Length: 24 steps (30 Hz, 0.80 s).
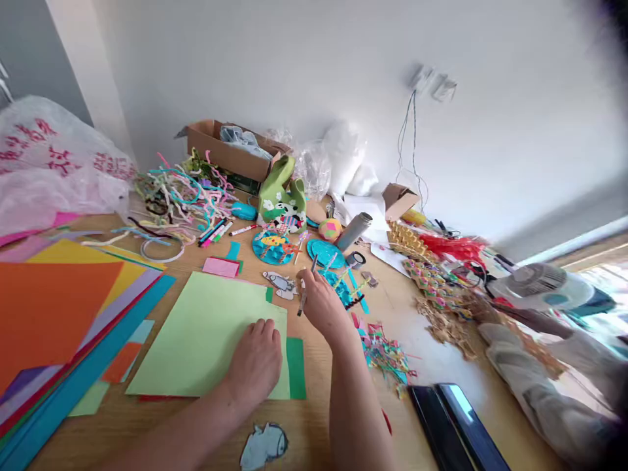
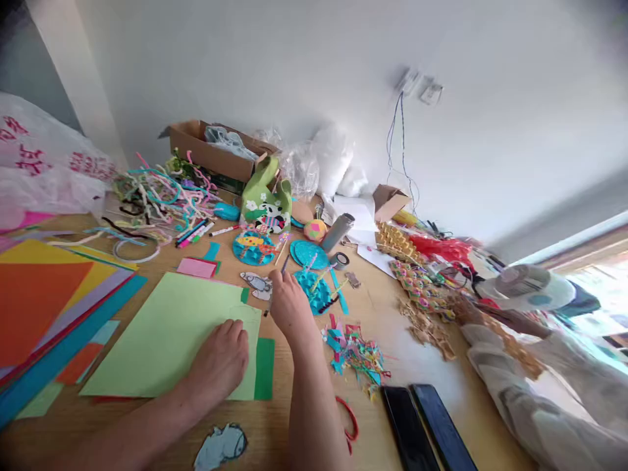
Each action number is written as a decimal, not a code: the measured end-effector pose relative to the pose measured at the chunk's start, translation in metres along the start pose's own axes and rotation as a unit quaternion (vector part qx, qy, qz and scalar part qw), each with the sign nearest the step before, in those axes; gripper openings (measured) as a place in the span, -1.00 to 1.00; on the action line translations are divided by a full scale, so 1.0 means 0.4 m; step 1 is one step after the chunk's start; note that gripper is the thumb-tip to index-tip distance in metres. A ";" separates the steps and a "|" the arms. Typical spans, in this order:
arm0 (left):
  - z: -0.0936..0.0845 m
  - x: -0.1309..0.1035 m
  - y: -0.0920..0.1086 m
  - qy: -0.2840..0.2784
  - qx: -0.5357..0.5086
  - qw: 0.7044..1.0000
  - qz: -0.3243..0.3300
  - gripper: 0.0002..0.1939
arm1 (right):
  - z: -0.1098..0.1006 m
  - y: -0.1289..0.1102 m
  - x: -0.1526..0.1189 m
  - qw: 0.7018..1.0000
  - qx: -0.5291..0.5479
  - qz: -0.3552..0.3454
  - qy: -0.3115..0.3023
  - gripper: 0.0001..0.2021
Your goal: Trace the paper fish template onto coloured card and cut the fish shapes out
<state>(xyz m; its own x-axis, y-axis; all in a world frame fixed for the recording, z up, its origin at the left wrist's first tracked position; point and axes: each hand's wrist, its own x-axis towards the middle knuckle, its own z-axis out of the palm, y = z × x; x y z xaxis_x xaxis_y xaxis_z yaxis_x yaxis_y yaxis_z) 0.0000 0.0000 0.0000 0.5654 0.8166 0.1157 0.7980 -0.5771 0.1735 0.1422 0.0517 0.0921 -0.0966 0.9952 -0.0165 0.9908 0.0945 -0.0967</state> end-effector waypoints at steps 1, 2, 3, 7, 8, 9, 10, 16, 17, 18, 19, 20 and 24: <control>0.000 -0.001 -0.001 0.007 0.002 1.000 0.001 -0.79 | -0.010 0.002 -0.011 1.000 0.000 -0.004 -0.002 -0.60; 0.001 -0.001 -0.001 0.013 0.003 1.000 0.002 -0.79 | -0.019 0.004 -0.022 1.000 -0.002 -0.007 -0.006 -0.59; 0.001 -0.001 -0.002 0.018 0.004 1.000 0.004 -0.78 | -0.027 0.005 -0.034 1.000 -0.004 -0.009 -0.010 -0.58; -0.002 -0.003 -0.004 0.026 -0.002 1.000 0.009 -0.78 | -0.027 0.006 -0.098 0.999 -0.016 -0.012 -0.040 -0.57; -0.003 -0.003 -0.004 0.026 -0.005 1.000 0.009 -0.78 | -0.018 0.006 -0.117 0.998 -0.021 -0.009 -0.055 -0.57; -0.004 -0.003 -0.004 0.026 -0.008 1.000 0.008 -0.79 | -0.006 0.007 -0.137 0.997 -0.027 -0.007 -0.070 -0.57; -0.004 -0.003 -0.004 0.025 -0.012 1.000 0.007 -0.79 | 0.008 0.008 -0.156 0.995 -0.036 0.000 -0.089 -0.57; -0.008 -0.002 -0.007 0.014 -0.027 0.999 0.011 -0.74 | 0.084 0.019 -0.247 0.977 -0.137 0.056 -0.155 -0.67; -0.010 -0.002 -0.008 0.013 -0.028 0.999 0.012 -0.74 | 0.090 0.022 -0.256 0.977 -0.139 0.060 -0.149 -0.67; -0.012 -0.002 -0.009 0.012 -0.028 0.999 0.012 -0.74 | 0.096 0.026 -0.262 0.979 -0.137 0.064 -0.140 -0.68; -0.013 -0.002 -0.009 0.012 -0.028 0.999 0.012 -0.74 | 0.101 0.030 -0.266 0.980 -0.134 0.066 -0.131 -0.67; -0.015 -0.002 -0.010 0.011 -0.028 0.999 0.011 -0.75 | 0.106 0.033 -0.270 0.981 -0.131 0.067 -0.123 -0.67; -0.022 -0.006 -0.012 0.001 -0.026 1.000 0.008 -0.77 | 0.129 0.046 -0.275 0.986 -0.117 0.069 -0.099 -0.67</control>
<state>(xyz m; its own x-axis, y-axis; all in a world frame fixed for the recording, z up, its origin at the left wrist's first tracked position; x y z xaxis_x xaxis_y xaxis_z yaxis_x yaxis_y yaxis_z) -0.0069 0.0007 0.0075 0.5781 0.8068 0.1218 0.7764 -0.5899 0.2219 0.1660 -0.0574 0.0406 0.0475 0.9767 -0.2093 0.9882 -0.0153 0.1524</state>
